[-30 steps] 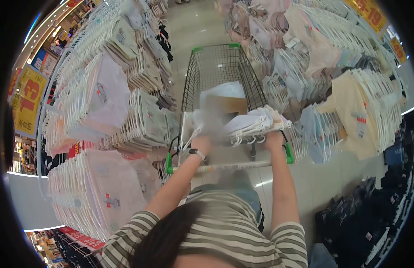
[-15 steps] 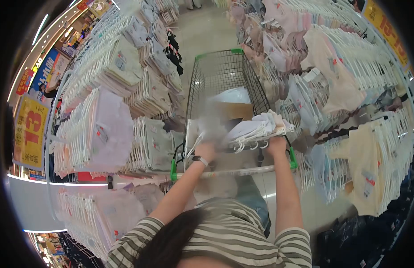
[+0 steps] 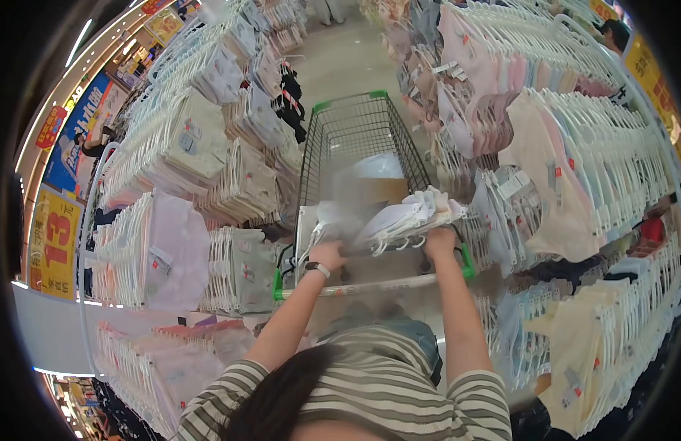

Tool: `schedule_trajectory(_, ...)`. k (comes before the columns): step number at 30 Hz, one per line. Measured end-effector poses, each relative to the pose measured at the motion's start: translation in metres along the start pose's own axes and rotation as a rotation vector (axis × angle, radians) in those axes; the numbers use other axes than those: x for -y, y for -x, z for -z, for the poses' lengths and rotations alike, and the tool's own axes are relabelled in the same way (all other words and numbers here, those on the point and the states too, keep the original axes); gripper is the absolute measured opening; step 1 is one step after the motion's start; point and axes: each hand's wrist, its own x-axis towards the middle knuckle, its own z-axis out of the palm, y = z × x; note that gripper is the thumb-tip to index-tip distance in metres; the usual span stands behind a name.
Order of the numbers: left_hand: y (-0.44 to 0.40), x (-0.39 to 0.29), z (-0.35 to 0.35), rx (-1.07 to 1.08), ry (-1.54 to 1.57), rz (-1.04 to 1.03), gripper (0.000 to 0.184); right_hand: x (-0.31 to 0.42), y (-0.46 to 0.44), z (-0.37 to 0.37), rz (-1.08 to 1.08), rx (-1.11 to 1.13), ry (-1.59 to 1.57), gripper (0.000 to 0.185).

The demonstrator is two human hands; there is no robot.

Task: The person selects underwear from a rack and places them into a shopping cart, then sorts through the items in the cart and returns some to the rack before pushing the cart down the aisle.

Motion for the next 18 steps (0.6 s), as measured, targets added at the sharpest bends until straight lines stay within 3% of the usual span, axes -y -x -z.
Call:
schedule_trajectory(5,-0.033,0.003,0.014,0.012,-0.034,0.005,0.030,0.001,-0.044,0.004,-0.017,0.088,0.056,0.012)
schedule_trajectory(18,-0.136,0.027,0.048,-0.040,-0.051,-0.012,0.028,0.006,-0.159,0.009,0.054,-0.006,0.033,0.010)
